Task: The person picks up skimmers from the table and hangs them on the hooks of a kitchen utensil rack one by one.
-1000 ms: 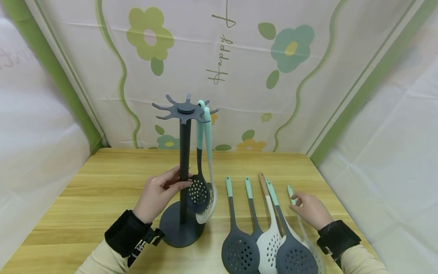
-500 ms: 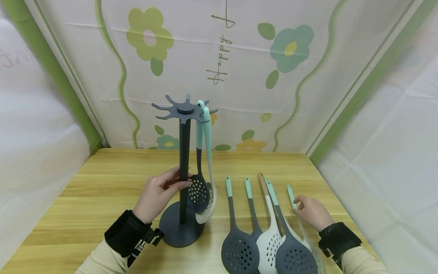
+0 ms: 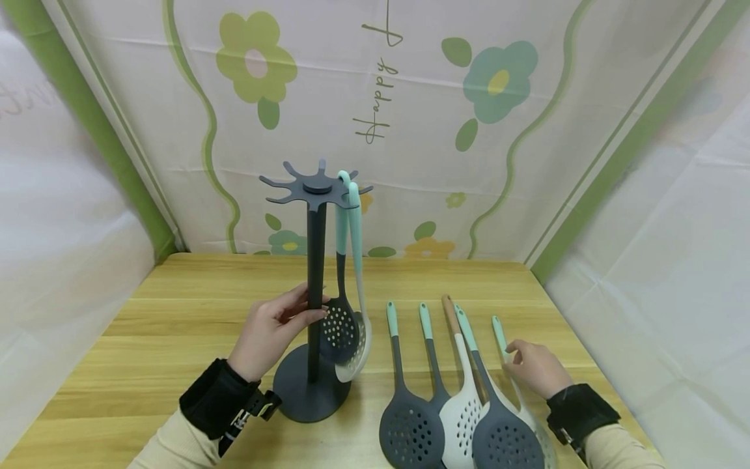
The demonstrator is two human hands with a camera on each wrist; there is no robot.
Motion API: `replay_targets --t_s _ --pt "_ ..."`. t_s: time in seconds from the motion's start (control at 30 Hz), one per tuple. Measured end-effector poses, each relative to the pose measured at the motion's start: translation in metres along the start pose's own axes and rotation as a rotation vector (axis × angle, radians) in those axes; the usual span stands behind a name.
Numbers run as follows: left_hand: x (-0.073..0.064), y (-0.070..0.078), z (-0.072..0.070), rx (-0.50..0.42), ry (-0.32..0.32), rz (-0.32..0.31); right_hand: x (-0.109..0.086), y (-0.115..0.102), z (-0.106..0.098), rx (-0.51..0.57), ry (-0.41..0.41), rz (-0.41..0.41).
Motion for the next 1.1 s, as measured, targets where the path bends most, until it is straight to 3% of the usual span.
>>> replay_targets --t_s 0.33,0.73,1.1 --pt "0.000 0.000 0.000 0.006 -0.002 -0.036 -0.004 0.005 0.009 0.014 -0.045 0.025" --pt "-0.001 0.000 0.000 -0.004 -0.006 -0.030 -0.008 0.009 0.014 0.053 -0.097 0.106" --pt "0.000 0.000 0.001 -0.014 -0.005 -0.022 -0.010 0.011 0.014 0.158 -0.130 0.156"
Point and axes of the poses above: each hand's wrist, its own x-axis towards the middle knuckle, its own z-axis out of the palm, y = z × x, the point moved 3 cm from there along x, towards the middle knuckle, and after that the axes turned 14 degrees about y, right-handed, at the moved point
